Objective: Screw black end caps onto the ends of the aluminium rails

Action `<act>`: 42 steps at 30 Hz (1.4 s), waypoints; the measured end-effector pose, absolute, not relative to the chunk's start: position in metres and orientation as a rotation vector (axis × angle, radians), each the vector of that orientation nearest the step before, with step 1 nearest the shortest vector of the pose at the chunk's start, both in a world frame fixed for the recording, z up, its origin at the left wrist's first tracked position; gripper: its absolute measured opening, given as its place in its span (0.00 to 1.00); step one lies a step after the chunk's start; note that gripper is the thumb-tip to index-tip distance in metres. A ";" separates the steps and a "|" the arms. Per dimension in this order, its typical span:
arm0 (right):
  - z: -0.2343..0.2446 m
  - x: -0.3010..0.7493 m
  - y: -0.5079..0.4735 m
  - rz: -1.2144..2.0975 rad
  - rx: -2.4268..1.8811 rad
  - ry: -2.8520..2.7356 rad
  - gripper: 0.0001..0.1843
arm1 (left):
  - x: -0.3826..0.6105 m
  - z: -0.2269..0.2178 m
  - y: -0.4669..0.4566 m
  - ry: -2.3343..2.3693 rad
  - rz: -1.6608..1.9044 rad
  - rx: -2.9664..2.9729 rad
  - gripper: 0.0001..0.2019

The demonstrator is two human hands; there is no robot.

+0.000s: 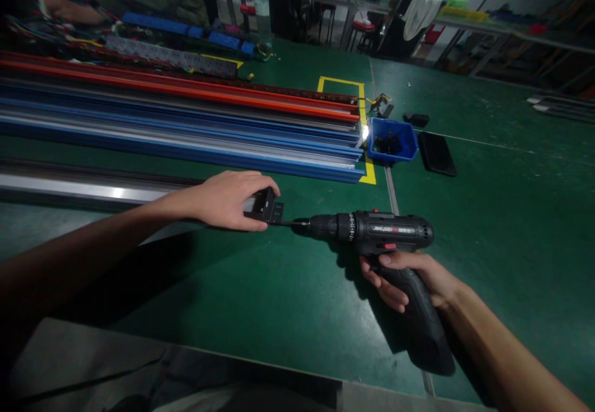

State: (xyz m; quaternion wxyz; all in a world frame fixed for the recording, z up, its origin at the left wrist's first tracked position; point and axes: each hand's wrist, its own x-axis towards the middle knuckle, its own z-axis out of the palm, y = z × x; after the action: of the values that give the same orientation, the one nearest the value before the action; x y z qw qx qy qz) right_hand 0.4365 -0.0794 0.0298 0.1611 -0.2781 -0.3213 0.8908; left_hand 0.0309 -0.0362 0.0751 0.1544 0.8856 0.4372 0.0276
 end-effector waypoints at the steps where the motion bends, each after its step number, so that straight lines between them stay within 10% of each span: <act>1: 0.029 0.437 -0.079 2.545 -0.796 -0.911 0.15 | 0.031 0.075 -0.036 1.253 0.079 2.539 0.29; 42: 0.029 0.437 -0.083 2.529 -0.853 -0.813 0.13 | 0.032 0.075 -0.037 1.236 0.101 2.534 0.27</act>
State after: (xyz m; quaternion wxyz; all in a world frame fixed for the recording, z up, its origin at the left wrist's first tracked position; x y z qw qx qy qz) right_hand 0.4371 -0.0828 0.0285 0.1748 -0.3010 -0.2870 0.8925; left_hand 0.0317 -0.0366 0.0749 0.1594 0.8868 0.4323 0.0353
